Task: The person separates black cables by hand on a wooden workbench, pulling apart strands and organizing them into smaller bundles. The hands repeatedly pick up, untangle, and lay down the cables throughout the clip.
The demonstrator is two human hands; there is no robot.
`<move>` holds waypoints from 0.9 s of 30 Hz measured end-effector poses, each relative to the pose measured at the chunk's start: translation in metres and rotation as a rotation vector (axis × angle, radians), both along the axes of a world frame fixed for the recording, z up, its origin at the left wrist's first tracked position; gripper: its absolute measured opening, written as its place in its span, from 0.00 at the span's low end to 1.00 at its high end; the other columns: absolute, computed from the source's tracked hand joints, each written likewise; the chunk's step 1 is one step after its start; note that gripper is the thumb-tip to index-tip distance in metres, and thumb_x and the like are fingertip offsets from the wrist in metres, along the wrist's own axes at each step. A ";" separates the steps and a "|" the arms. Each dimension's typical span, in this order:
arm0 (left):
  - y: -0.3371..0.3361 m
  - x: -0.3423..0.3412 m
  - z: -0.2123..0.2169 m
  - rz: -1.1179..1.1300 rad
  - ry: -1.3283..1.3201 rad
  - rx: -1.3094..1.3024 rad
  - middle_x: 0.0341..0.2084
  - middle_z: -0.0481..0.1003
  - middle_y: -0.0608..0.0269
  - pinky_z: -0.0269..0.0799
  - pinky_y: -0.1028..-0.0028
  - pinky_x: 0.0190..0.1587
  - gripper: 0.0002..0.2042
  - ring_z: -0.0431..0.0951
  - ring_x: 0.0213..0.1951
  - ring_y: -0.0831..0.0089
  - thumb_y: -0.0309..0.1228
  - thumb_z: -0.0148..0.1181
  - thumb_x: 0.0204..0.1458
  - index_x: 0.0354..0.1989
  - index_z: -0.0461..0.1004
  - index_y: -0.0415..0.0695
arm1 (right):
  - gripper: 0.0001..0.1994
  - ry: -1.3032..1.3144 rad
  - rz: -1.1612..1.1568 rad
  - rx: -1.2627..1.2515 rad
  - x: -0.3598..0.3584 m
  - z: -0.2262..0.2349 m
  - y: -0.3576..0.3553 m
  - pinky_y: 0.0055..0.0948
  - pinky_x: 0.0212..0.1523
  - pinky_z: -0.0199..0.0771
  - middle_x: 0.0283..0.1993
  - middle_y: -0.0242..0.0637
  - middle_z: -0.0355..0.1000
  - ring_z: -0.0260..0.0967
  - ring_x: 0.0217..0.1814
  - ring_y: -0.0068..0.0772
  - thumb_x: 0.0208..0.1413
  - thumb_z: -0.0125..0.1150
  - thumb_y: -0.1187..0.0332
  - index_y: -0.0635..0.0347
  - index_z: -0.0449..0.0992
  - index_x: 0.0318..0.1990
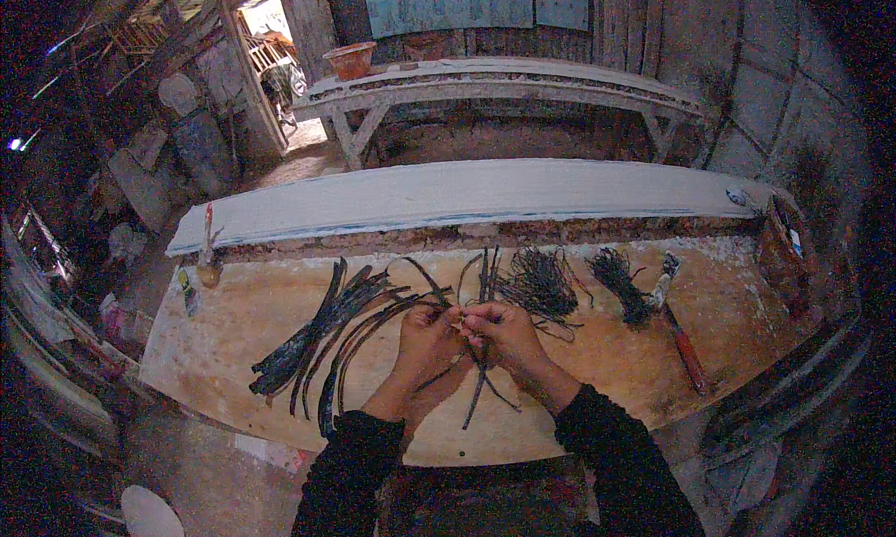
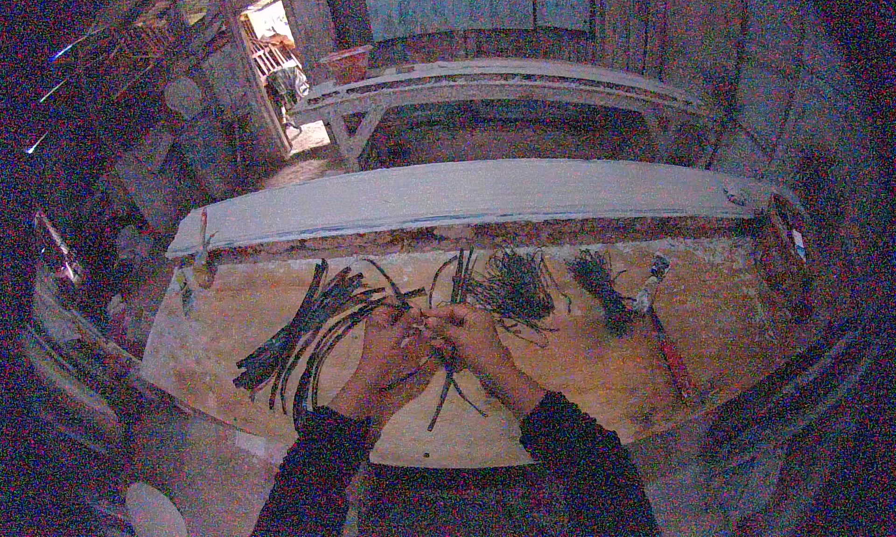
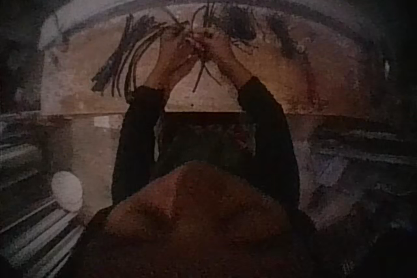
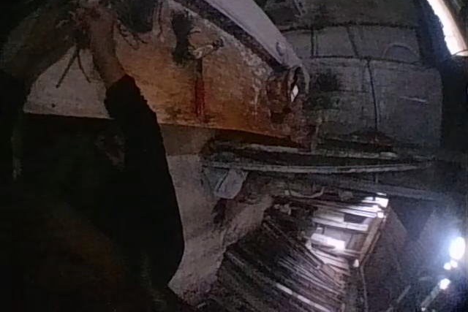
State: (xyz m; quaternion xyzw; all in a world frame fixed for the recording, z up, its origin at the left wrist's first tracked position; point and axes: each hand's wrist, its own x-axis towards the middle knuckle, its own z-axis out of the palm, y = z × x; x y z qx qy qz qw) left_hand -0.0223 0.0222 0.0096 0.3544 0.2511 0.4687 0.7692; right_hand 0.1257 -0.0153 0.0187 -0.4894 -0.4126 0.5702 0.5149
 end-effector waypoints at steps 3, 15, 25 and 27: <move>0.002 0.002 0.003 0.149 0.327 0.336 0.31 0.74 0.62 0.75 0.70 0.31 0.08 0.75 0.32 0.73 0.28 0.60 0.54 0.35 0.69 0.38 | 0.09 -0.025 0.032 -0.027 0.002 -0.006 0.003 0.17 0.30 0.73 0.32 0.29 0.72 0.69 0.29 0.17 0.58 0.57 0.71 0.62 0.73 0.45; 0.029 -0.005 -0.041 -0.001 0.088 0.186 0.30 0.74 0.63 0.72 0.77 0.26 0.08 0.76 0.32 0.74 0.23 0.61 0.50 0.31 0.66 0.44 | 0.08 0.426 0.113 -0.085 0.000 -0.004 0.000 0.19 0.37 0.73 0.36 0.27 0.70 0.68 0.33 0.18 0.59 0.54 0.67 0.58 0.73 0.42; 0.003 0.000 0.011 -0.040 0.189 0.055 0.27 0.74 0.65 0.70 0.76 0.30 0.03 0.72 0.28 0.78 0.24 0.61 0.50 0.30 0.72 0.41 | 0.02 0.056 -0.129 0.100 -0.003 -0.009 -0.002 0.21 0.34 0.71 0.31 0.29 0.69 0.66 0.31 0.21 0.56 0.58 0.70 0.56 0.71 0.34; 0.001 0.000 0.014 -0.081 0.132 -0.017 0.27 0.74 0.65 0.70 0.76 0.31 0.03 0.73 0.29 0.78 0.24 0.61 0.50 0.31 0.74 0.41 | 0.03 -0.339 -0.234 0.400 -0.003 -0.009 -0.002 0.25 0.34 0.71 0.32 0.31 0.70 0.67 0.33 0.25 0.54 0.59 0.73 0.57 0.72 0.34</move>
